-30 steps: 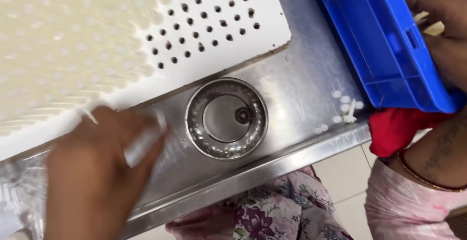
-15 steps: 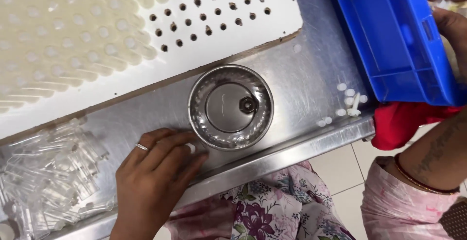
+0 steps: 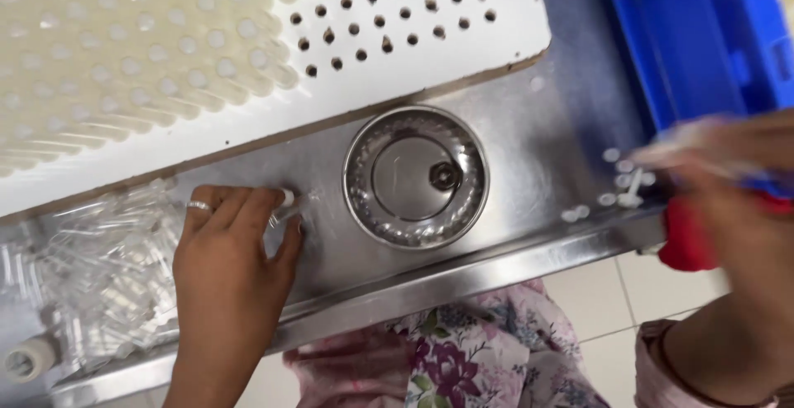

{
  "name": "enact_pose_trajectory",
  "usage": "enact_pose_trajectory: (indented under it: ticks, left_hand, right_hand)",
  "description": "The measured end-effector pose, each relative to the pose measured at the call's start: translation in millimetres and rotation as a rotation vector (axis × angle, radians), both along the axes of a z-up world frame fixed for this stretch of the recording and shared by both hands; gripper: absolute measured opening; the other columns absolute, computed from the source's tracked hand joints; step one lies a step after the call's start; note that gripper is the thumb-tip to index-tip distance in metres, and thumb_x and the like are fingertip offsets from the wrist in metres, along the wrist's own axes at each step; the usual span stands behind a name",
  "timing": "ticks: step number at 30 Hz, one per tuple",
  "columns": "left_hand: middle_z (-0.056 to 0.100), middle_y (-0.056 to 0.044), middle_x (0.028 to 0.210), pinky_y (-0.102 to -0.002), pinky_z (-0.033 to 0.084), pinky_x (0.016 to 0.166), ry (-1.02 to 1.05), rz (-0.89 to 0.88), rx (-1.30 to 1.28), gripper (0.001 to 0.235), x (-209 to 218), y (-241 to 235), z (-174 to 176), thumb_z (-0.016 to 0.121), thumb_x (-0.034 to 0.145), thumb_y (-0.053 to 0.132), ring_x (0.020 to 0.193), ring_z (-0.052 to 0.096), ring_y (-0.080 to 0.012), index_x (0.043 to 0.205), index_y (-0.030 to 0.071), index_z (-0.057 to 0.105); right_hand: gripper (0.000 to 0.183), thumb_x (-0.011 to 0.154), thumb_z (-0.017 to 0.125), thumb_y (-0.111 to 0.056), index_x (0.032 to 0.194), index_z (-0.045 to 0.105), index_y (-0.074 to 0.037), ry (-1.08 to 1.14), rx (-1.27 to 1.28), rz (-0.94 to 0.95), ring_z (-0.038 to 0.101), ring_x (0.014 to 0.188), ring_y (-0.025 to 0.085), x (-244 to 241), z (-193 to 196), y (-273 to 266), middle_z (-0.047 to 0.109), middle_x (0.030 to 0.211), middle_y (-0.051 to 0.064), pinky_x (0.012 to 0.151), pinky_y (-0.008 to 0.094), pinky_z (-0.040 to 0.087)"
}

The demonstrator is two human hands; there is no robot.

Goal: Manually assembling small white plastic components into clear plastic tubes and placing them into a grid tray.

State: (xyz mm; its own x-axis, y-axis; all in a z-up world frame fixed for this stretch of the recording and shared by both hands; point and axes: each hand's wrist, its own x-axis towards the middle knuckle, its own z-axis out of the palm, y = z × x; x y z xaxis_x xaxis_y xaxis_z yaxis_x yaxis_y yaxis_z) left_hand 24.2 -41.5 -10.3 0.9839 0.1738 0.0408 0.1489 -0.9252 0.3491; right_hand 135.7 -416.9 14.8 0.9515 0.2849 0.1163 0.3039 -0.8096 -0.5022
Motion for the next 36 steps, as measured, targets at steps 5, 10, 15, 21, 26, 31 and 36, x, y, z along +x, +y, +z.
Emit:
enact_pose_trajectory:
  ticks: [5, 10, 15, 21, 26, 31, 36]
  left_hand:
    - [0.075, -0.008, 0.103, -0.035, 0.057, 0.070, 0.115, 0.115, -0.179, 0.044, 9.6, -3.9, 17.0, 0.081, 0.080, 0.010, 0.084, 0.074, -0.0201, 0.121, 0.005, 0.068]
    - [0.073, -0.004, 0.103, -0.029, 0.061, 0.074, -0.005, -0.169, -0.370, 0.026, 17.6, -38.5, 18.6, 0.082, 0.079, 0.010, 0.091, 0.075, -0.0165, 0.102, 0.009, 0.070]
    - [0.073, -0.006, 0.092, -0.038, 0.056, 0.069, -0.046, -0.375, -0.188, 0.021, 45.2, -75.8, 19.9, 0.085, 0.077, 0.009, 0.084, 0.071, -0.0254, 0.093, 0.006, 0.073]
    - [0.071, -0.006, 0.092, -0.039, 0.055, 0.073, -0.111, -0.457, -0.155, 0.018, 64.9, -94.1, 26.7, 0.085, 0.080, 0.012, 0.089, 0.069, -0.0286, 0.092, 0.006, 0.073]
    - [0.077, -0.007, 0.092, -0.027, 0.058, 0.063, 0.038, -0.334, -0.315, 0.022, 70.4, -83.1, 19.0, 0.089, 0.080, 0.017, 0.078, 0.076, -0.0148, 0.095, 0.006, 0.076]
    - [0.082, -0.016, 0.086, -0.035, 0.067, 0.069, 0.538, 0.070, -1.166, 0.015, 43.7, -56.2, 6.0, 0.082, 0.077, -0.004, 0.075, 0.083, -0.0203, 0.091, 0.001, 0.082]
    - [0.084, -0.022, 0.089, -0.036, 0.071, 0.076, 0.380, -0.015, -1.300, 0.020, 24.5, -59.0, 17.2, 0.085, 0.074, -0.010, 0.082, 0.084, -0.0233, 0.092, -0.004, 0.080]
  right_hand:
    - [0.019, 0.081, 0.087, -0.010, 0.096, 0.079, -0.003, 0.028, -0.007, 0.119, 0.070, 0.075, 0.021, -6.7, -38.6, 70.0, 0.074, 0.086, 0.011, 0.066, 0.033, 0.054]
    - [0.015, 0.081, 0.086, -0.010, 0.090, 0.077, -0.002, 0.172, 0.183, 0.006, 0.073, 0.071, 0.015, -6.4, -40.1, 66.4, 0.075, 0.087, 0.008, 0.060, 0.029, 0.055]
    - [0.018, 0.080, 0.089, -0.009, 0.090, 0.076, -0.001, 0.133, 0.318, 0.002, 0.071, 0.073, 0.014, -9.8, -40.2, 59.0, 0.076, 0.084, 0.008, 0.060, 0.027, 0.053]
    - [0.014, 0.087, 0.086, -0.002, 0.097, 0.076, -0.003, 0.022, 0.564, 0.001, 0.074, 0.084, 0.012, -25.6, -48.9, 47.4, 0.076, 0.094, 0.008, 0.070, 0.024, 0.058]
    - [0.024, 0.084, 0.084, -0.002, 0.107, 0.077, -0.005, 0.039, 0.704, 0.091, 0.077, 0.081, 0.014, -47.7, -43.3, 57.3, 0.078, 0.093, 0.007, 0.065, 0.025, 0.063]
    - [0.019, 0.091, 0.082, -0.001, 0.108, 0.073, -0.004, -0.290, 0.768, 0.316, 0.074, 0.087, 0.021, -57.7, -40.9, 59.2, 0.072, 0.094, 0.007, 0.071, 0.031, 0.061]
    - [0.017, 0.092, 0.082, -0.002, 0.103, 0.071, 0.004, -0.508, 0.505, 0.426, 0.072, 0.085, 0.026, -66.8, -25.7, 73.6, 0.070, 0.093, 0.010, 0.069, 0.033, 0.063]
